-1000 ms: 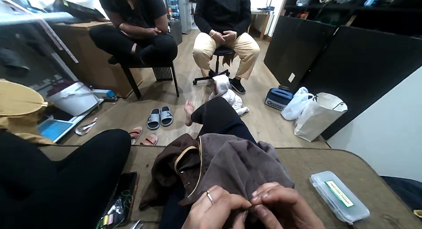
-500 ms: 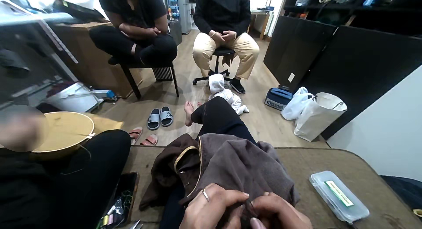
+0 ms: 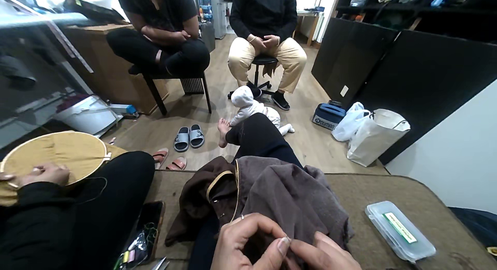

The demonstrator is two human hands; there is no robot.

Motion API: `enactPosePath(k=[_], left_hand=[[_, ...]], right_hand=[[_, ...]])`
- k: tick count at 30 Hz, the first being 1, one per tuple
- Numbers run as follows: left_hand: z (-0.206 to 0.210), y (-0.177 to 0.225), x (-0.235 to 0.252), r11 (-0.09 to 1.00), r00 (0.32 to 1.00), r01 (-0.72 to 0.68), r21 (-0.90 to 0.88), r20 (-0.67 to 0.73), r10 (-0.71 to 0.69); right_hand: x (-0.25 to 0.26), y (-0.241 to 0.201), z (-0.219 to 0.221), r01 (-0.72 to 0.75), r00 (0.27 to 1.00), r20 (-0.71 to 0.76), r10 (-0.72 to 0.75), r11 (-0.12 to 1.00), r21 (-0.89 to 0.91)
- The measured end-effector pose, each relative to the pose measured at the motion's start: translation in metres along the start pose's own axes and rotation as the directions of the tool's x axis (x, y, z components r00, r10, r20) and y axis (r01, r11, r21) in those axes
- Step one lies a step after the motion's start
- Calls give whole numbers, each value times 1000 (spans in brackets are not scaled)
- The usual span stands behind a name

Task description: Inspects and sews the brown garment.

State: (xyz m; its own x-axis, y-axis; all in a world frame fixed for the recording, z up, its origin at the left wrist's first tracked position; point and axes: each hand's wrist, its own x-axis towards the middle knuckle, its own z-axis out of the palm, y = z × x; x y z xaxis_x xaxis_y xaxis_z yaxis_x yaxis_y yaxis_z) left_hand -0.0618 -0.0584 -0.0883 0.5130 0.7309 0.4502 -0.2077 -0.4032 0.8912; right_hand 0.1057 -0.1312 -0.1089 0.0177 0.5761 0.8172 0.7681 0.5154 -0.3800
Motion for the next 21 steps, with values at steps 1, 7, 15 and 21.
enactPosePath(k=[1, 7, 15, 21], left_hand=[[0, -1, 0, 1000, 1000, 2, -24, 3, -1], [4, -1, 0, 985, 1000, 30, -170, 10, -29], [9, 0, 0, 977, 999, 20, -211, -33, -28], [10, -2, -2, 959, 998, 39, -281, -44, -54]], right_hand=[[0, 0, 1, 4, 1000, -16, -4, 1000, -6], [-2, 1, 2, 72, 995, -62, -79, 991, -114], [0, 2, 0, 94, 991, -81, -109, 982, -164], [2, 0, 1, 74, 994, -72, -82, 991, -116]])
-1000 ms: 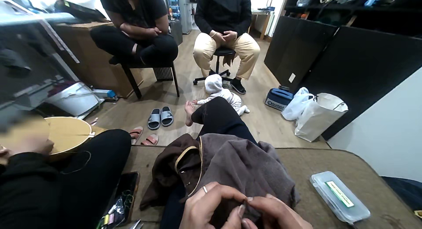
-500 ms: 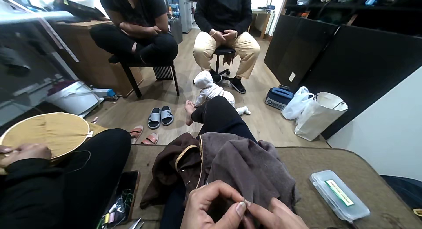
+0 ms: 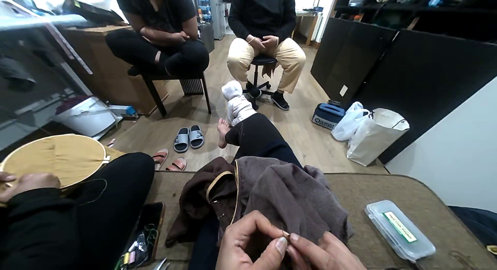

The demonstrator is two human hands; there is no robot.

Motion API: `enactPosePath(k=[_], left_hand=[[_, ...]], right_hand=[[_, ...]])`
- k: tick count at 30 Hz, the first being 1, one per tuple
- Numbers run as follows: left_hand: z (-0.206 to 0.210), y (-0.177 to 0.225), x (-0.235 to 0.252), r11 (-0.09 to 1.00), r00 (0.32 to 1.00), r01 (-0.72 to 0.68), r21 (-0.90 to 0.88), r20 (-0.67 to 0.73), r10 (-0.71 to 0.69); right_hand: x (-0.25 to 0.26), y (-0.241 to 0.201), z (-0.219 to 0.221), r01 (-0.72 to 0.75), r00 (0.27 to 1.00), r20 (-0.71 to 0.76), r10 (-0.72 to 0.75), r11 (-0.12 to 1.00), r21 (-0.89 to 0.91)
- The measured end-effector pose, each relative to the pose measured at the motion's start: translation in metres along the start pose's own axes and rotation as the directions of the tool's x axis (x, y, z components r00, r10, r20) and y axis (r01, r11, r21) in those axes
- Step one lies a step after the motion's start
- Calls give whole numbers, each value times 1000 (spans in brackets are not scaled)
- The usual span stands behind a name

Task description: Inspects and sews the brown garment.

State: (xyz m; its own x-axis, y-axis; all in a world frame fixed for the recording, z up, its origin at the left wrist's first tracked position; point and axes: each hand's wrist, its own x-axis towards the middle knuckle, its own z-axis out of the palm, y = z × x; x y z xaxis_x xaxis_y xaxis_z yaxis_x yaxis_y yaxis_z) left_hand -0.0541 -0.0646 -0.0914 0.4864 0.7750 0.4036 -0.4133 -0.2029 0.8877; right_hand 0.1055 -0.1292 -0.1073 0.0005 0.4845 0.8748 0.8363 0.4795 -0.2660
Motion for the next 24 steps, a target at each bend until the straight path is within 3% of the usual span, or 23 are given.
enactPosePath(k=[4, 7, 10, 12, 15, 18, 20, 22, 24], left_hand=[[-2, 2, 2, 999, 1000, 1, 43, 5, -2], [-11, 1, 4, 958, 991, -134, 254, 16, 134], [-17, -1, 6, 771, 936, -344, 536, 128, 328], [-16, 0, 4, 675, 908, -411, 613, 213, 360], [-14, 3, 4, 649, 876, -481, 589, 295, 381], [-14, 5, 3, 668, 882, -466, 580, 241, 405], [-15, 3, 4, 652, 881, -455, 607, 200, 428], [-15, 1, 3, 625, 864, -491, 608, 248, 438], [-14, 1, 2, 631, 848, -529, 568, 317, 425]], right_hand=[[4, -1, 0, -84, 996, 19, 83, 992, 91], [8, -4, -10, -123, 991, 70, 116, 987, 104], [10, -6, -21, -55, 993, 106, 44, 993, 101], [11, -11, -27, -17, 995, 101, 4, 992, 127], [18, -12, -32, -128, 990, 73, 120, 985, 120], [17, -10, -28, -283, 953, 165, 252, 938, 202], [12, -15, -22, -218, 965, 195, 173, 945, 244], [9, -18, -22, -107, 987, 143, 77, 970, 220], [14, -15, -26, -104, 992, 81, 93, 984, 147]])
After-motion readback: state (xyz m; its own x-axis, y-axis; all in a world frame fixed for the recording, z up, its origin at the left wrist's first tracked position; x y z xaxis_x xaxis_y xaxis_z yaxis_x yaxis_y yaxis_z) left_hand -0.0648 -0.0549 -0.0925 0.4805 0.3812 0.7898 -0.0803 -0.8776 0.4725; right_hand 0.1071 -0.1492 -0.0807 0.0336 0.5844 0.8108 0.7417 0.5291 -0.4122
